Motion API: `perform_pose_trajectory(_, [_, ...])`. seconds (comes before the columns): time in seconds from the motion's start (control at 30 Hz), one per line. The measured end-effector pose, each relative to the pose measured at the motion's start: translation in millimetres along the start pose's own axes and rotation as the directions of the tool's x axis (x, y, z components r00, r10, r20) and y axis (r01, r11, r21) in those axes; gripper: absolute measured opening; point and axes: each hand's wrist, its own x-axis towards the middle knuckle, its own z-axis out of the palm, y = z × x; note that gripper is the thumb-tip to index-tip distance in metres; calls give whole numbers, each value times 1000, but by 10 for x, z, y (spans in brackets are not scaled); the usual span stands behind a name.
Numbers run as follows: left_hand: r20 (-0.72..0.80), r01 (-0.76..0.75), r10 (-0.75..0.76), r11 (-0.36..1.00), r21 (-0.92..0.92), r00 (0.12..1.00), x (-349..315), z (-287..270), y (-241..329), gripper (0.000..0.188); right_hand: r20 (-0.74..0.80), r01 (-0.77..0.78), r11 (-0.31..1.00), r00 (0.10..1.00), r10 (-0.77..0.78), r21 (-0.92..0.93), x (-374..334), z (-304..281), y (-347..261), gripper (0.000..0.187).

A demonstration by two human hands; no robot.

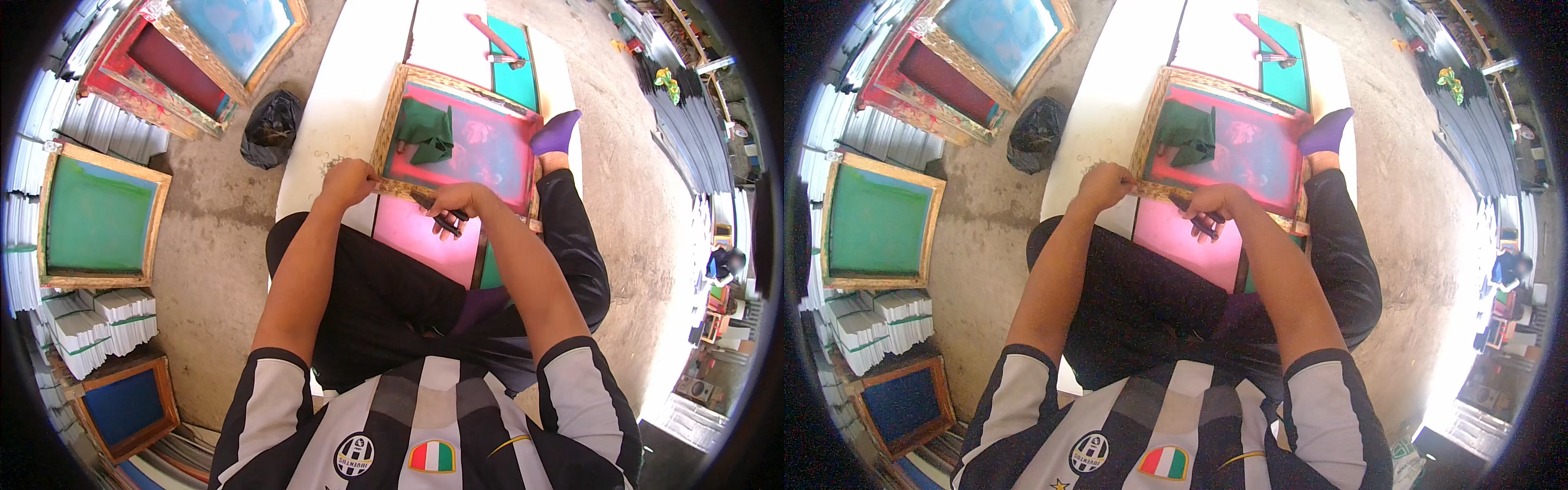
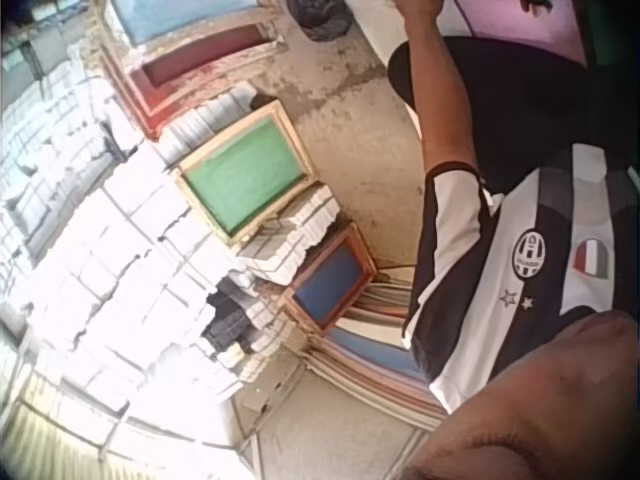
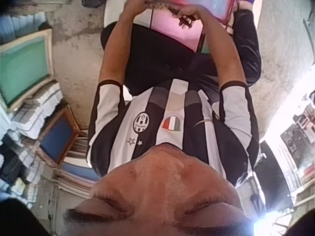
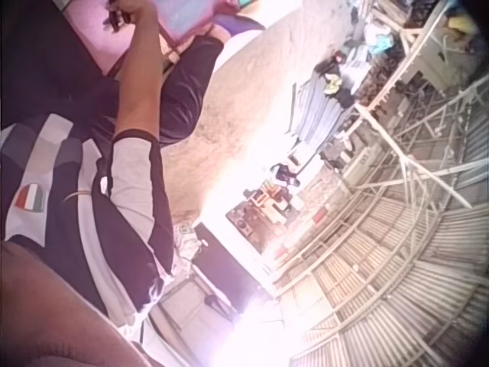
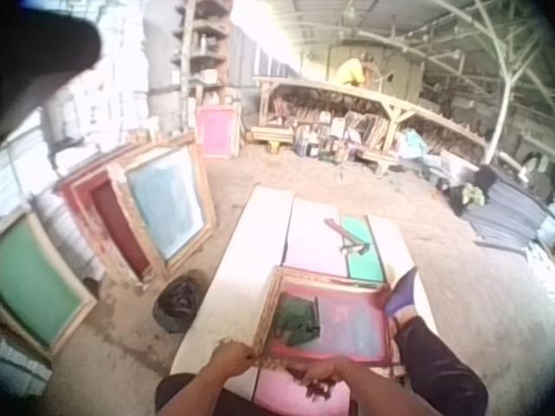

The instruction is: The person sits on the floor and uses pliers to trim excess material from the edges of a screen printing frame. The person repeatedly pulls and cuts small pieces along the frame border, working on one frame at a time.

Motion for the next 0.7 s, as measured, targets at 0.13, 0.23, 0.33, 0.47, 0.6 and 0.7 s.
perform_pose_trajectory(0.13, [-8, -2, 2, 1000, -7, 1000, -1, -11, 1, 14, -17, -81, 996, 997, 80, -43, -20, -27, -152, 50])
perform_pose_trajectory(0.23, [-15, -33, 33, 999, -1, 999, 32, -9, 9, 13, -22, -120, 990, 993, 118, -71, 23, -84, -191, 44])
perform_pose_trajectory(0.33, [-4, 12, -12, 999, 40, 1000, 36, -16, 7, 12, -155, -77, 992, 986, 61, -98, 57, 98, -148, 36])
perform_pose_trajectory(0.47, [-12, 164, -164, 975, 148, 986, 65, -61, 30, 13, -487, 79, 996, 869, -90, -42, 81, 588, -8, 18])
perform_pose_trajectory(0.6, [-43, 356, -354, 920, 165, 934, 134, -11, -91, 18, -596, 139, 984, 783, -176, -108, 172, 844, 81, 23])
perform_pose_trajectory(0.7, [-112, 432, -418, 884, 177, 902, 154, 12, -138, 24, -760, 141, 943, 562, -326, -301, 459, 937, 288, 33])
